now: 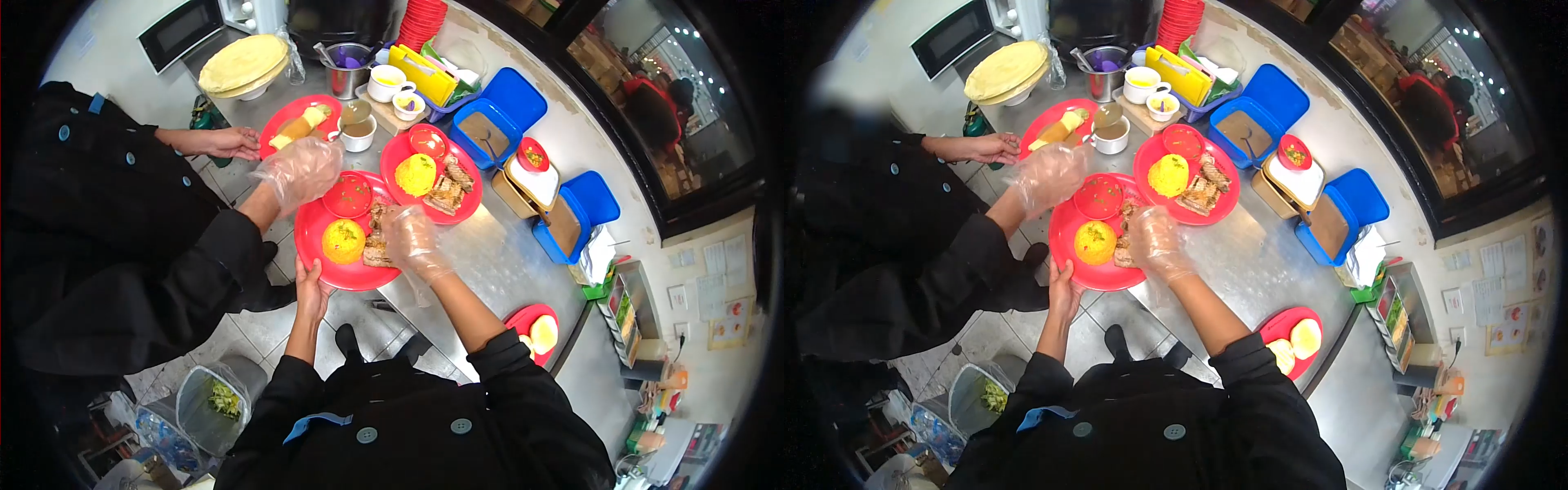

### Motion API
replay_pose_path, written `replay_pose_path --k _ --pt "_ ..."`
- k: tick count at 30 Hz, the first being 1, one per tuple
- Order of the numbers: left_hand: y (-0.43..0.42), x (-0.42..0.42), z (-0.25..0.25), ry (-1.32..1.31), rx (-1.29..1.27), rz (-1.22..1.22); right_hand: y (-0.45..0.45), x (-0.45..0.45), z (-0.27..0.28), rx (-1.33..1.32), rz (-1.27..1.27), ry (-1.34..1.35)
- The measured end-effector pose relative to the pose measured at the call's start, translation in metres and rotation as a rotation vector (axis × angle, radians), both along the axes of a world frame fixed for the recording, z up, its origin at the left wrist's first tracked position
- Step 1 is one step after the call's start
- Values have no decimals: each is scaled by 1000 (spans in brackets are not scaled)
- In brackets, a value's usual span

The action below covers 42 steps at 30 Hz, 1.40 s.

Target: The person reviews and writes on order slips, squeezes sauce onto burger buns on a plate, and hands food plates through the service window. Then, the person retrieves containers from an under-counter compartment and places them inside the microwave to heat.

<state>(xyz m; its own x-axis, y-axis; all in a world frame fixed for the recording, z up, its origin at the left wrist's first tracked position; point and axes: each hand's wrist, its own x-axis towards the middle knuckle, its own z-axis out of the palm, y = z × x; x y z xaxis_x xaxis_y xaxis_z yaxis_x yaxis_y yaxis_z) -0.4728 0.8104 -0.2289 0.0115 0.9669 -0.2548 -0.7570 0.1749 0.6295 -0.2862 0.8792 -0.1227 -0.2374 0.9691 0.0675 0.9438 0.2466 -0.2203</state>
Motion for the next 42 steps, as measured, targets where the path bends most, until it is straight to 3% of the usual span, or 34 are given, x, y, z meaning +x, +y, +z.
replay_pose_path --k 1,4,5,9,11,12,14,16,19,20,22,24,28,29,30,31,32,33,34,35,36,37,38,40,41,42 --pt "-2 0 2 0 -5 23 -5 4 -10 83 140 153" --pt "-10 -2 2 2 -6 60 -16 -6 -21 58 104 116" --pt "-14 -4 1 2 -4 79 -19 -7 -14 11 146 -49" --pt "-29 -10 1 4 -9 104 -30 -10 3 -31 175 102" --pt "-34 -11 1 18 4 113 -35 -16 -11 -53 74 -161" --pt "-38 -11 2 29 14 121 -39 -14 -18 -50 67 -158" --pt "-45 -12 2 31 14 128 -47 -12 -16 -35 168 48" --pt "-56 -14 0 34 14 117 -55 -15 -13 -116 138 67" --pt "-67 -12 6 93 8 115 -67 -11 -5 -24 82 354" --pt "-72 -13 4 114 2 112 -71 -7 2 -183 68 302" --pt "-82 -13 9 127 4 67 -93 14 2 24 150 449" --pt "-91 -5 27 182 5 30 -110 44 25 91 16 367" --pt "-110 21 57 302 -28 -38 -144 180 48 302 -273 352" --pt "-114 35 69 308 -17 -68 -161 227 69 173 -504 388" --pt "-118 49 79 313 -8 -91 -175 275 64 559 -583 348" --pt "-118 61 88 318 -4 -110 -193 311 95 372 -915 490" --pt "-120 75 97 325 -2 -129 -210 382 64 711 -909 279" --pt "-122 89 103 330 0 -147 -237 440 55 745 -971 205" --pt "-124 109 117 326 20 -172 -267 475 69 681 -1140 179" --pt "-126 130 129 329 25 -204 -297 514 75 699 -1258 -75" --pt "-127 151 140 331 30 -230 -326 565 62 707 -1343 32" --pt "-128 172 148 349 45 -248 -352 596 67 532 -1398 -159" --pt "-127 189 160 360 39 -256 -376 630 66 518 -1407 -155" --pt "-126 228 171 325 62 -312 -405 691 50 40 -1375 91" --pt "-128 251 183 303 47 -363 -407 715 32 45 -1378 93" --pt "-126 269 183 304 52 -367 -409 737 10 -107 -1121 -166"
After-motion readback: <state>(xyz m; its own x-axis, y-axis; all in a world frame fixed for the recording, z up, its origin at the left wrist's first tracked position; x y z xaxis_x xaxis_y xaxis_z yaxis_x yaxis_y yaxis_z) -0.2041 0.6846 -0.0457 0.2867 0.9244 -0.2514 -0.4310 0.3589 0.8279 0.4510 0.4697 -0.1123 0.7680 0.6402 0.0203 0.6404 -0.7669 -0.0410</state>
